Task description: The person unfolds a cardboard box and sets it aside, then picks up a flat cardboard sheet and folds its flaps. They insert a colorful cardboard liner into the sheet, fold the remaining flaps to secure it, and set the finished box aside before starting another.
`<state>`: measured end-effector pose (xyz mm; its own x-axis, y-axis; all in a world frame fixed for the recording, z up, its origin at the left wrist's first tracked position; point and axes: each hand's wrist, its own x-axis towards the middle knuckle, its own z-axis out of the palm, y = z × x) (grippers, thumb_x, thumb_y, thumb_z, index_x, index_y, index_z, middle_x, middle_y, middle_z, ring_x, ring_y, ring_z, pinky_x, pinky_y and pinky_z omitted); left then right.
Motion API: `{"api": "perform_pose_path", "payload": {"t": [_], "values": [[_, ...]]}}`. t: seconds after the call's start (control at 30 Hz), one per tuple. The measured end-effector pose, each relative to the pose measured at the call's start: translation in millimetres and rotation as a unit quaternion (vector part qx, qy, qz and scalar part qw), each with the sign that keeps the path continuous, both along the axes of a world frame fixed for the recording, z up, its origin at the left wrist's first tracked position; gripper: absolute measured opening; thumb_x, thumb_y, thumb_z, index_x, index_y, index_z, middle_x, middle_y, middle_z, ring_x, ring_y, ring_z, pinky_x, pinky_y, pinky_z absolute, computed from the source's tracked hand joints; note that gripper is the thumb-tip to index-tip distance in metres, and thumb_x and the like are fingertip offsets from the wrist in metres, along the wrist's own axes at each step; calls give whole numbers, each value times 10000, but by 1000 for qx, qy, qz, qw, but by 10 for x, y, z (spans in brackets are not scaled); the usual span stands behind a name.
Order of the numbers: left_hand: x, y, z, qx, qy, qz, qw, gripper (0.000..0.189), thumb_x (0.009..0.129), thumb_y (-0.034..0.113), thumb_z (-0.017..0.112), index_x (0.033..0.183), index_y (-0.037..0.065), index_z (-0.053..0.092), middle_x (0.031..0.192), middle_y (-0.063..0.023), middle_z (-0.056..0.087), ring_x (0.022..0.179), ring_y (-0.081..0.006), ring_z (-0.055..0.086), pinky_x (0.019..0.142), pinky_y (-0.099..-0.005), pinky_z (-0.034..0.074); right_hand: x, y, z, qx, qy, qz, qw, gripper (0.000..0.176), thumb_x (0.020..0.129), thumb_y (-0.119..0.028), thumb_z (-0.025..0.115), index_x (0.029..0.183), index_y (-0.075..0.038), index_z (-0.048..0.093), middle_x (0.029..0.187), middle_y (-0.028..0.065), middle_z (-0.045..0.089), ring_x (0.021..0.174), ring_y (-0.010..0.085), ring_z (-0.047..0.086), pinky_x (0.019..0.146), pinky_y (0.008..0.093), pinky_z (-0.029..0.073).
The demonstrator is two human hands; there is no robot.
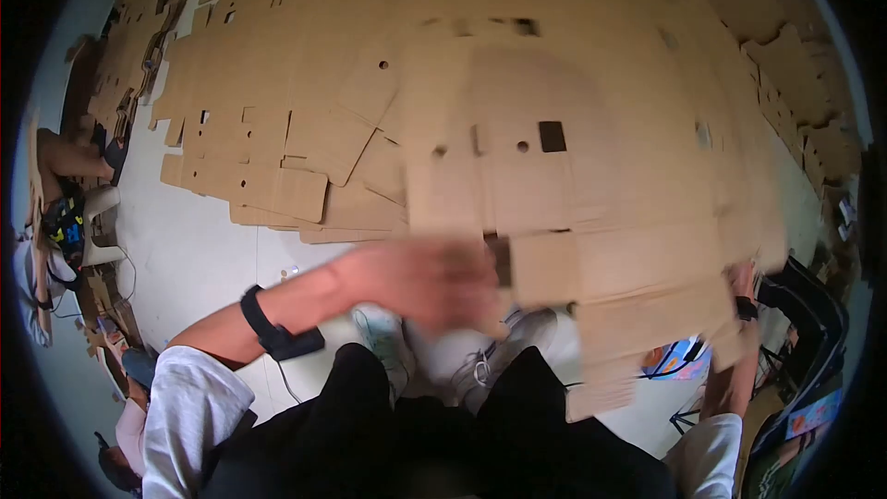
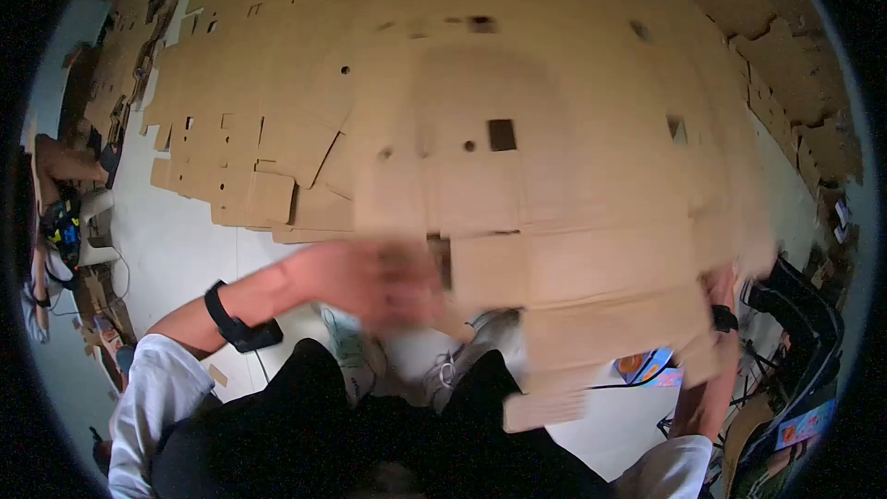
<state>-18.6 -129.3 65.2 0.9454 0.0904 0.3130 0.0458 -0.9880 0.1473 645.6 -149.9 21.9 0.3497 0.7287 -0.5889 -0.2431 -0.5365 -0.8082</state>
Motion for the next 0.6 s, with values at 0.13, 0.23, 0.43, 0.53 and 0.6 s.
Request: {"api": "perform_pose_path", "payload": {"t": [0.13,0.23,0.43,0.53,0.6], "values": [[-394,386,-54,-69,143,96,983,463,839,225,722,1299,243,666,1431,24,588,1363,-261,529,1275,-488,384,361,-689,-517,-102,8,136,985,507,1121,-431,505,1370,-6,628,1293,110,701,1180,230,679,979,372,569],[-506,354,-106,-71,182,96,976,471,839,244,722,1306,243,666,1431,17,588,1336,-264,540,1285,-496,361,-370,-783,-765,-93,-71,323,939,464,1108,-414,532,1351,-33,638,1248,73,719,1135,216,701,923,370,603],[-705,55,-180,-133,260,116,949,419,853,228,713,1267,200,655,1361,-11,630,1255,-257,567,1261,-520,373,-1888,-441,-623,-182,-19,267,946,431,1080,-359,616,1370,-40,632,1252,72,718,1130,214,698,935,377,595],[-958,20,-172,-125,299,124,938,464,811,249,758,1263,208,659,1428,-27,609,1357,-294,543,1296,-533,327,-2212,-359,-581,-255,40,167,952,450,1066,-352,640,1394,-44,625,1280,84,711,1139,224,694,951,378,585],[-1189,52,-202,-81,316,140,935,515,791,256,777,1290,207,659,1468,-46,594,1399,-310,519,1308,-530,307,-2259,-368,-562,-267,65,214,938,505,1050,-380,653,1430,-50,612,1325,104,697,1154,244,688,975,383,572]]}}
